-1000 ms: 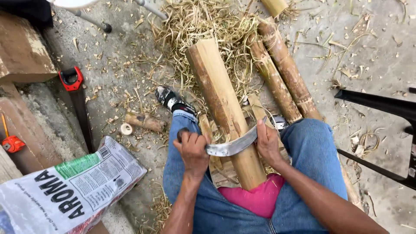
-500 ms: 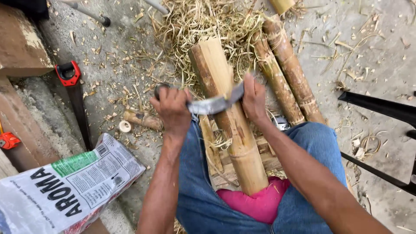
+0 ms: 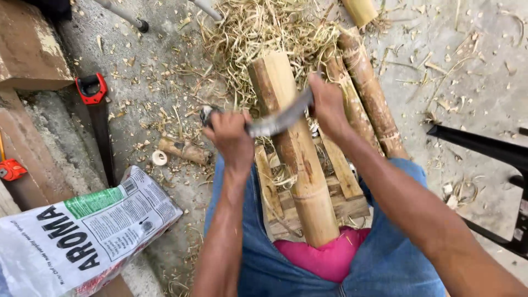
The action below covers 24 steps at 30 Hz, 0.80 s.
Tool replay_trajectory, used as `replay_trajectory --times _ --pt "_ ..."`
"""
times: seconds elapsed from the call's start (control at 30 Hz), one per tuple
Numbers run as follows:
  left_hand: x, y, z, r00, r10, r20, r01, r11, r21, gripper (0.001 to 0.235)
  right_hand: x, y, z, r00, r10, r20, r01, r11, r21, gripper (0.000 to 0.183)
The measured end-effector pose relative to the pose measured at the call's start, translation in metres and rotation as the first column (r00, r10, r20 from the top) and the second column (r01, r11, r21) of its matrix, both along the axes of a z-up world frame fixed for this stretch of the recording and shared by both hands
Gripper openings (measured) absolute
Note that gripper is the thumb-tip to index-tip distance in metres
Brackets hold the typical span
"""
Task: The person is using a curved blade to shave the outer bark off a bamboo pole while it rests on a wooden stand.
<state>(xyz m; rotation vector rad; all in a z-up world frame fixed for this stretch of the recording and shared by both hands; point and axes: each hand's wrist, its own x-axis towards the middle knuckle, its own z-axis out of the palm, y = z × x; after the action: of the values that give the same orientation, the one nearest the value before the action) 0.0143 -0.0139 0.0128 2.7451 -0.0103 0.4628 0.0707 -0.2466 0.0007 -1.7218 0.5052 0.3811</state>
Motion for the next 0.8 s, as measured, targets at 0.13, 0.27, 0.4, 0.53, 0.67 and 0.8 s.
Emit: replay_trajectory --times 0.13,0.27,0.4,0.53,0.67,0.8 --pt "-0.102 -0.031 0.03 0.991 0.007 -0.132 -0.016 0.998 -0.068 0.028 -0.117 -0.026 0.016 0.994 -0.006 -0.107 0.005 1.0 -0.011 0.05" --pt "-0.139 -0.039 0.04 0.989 0.021 -0.146 -0.039 0.992 -0.12 0.028 -0.171 -0.03 0.001 0.999 0.0 0.043 0.004 0.996 -0.09 0.051" --pt "-0.116 -0.029 0.034 0.998 0.015 -0.064 -0.021 0.996 -0.083 0.028 -0.151 -0.026 -0.016 0.986 0.027 0.163 -0.006 0.992 -0.129 0.054" --pt "-0.068 -0.015 0.019 0.998 0.021 -0.052 -0.025 0.997 -0.068 0.03 -0.089 -0.016 -0.024 0.943 0.135 0.305 -0.055 0.965 -0.258 0.052" --pt "0.001 0.007 -0.015 0.998 0.05 0.036 -0.05 0.999 0.004 0.03 0.003 0.004 -0.022 0.967 0.054 0.249 -0.037 0.997 -0.072 0.054" --pt "0.08 0.019 -0.024 0.994 0.077 0.08 -0.081 0.996 0.039 0.032 0.097 0.013 -0.063 0.913 0.082 0.4 -0.063 0.996 -0.06 0.053"
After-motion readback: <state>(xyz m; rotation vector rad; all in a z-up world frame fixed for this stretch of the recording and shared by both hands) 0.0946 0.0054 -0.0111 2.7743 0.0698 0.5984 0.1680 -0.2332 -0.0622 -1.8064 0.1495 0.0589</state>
